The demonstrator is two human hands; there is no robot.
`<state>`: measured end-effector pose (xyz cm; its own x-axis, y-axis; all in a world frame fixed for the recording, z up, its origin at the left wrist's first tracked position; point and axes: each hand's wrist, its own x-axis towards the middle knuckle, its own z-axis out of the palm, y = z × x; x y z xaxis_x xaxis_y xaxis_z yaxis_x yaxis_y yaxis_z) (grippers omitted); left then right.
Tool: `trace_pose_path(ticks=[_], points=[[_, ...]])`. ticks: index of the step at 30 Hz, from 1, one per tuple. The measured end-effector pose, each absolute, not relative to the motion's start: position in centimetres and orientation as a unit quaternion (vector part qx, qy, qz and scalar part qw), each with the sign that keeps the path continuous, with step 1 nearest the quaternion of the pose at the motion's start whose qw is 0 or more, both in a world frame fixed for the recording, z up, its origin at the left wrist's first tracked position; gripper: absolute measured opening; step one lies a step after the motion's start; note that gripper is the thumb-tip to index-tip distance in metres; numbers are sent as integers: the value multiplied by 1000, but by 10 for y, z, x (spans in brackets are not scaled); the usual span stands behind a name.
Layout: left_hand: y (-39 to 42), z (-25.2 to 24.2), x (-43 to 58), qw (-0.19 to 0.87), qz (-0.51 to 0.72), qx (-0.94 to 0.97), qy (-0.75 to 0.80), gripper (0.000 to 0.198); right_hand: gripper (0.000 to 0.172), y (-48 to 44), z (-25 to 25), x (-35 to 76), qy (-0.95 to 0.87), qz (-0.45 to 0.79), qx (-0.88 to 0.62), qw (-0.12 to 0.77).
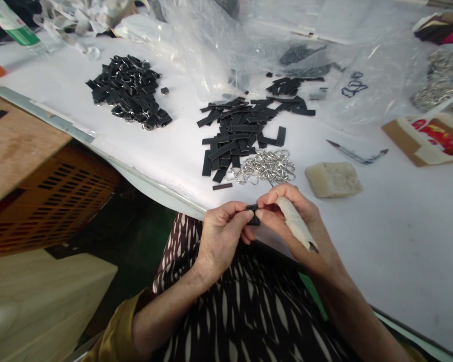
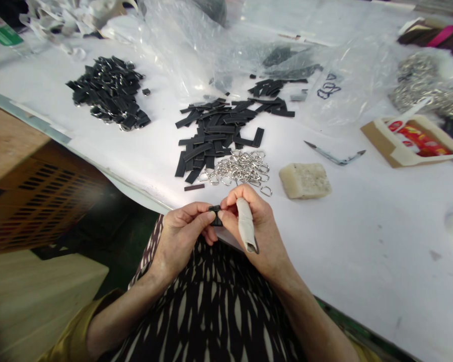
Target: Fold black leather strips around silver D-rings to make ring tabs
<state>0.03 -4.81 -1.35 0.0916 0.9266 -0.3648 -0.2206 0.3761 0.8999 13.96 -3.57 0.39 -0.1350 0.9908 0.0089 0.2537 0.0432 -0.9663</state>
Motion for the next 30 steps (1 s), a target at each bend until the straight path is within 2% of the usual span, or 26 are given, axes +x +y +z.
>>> trace_pose_path(ticks=[4, 7, 9, 30], points=[[-46, -16, 0, 695, 443, 301, 480, 9, 13, -35, 4, 137, -588, 460, -521, 414], [-45, -17, 0, 737, 443, 256, 441, 18, 13, -35, 4, 137, -588, 456, -525, 412], [-45, -17, 1, 747, 442, 245, 433, 16, 13, -36, 4, 137, -589, 451, -528, 413], [-46, -21, 4, 739, 464, 217, 438, 7, 13, -38, 5, 135, -623, 402, -545, 391]])
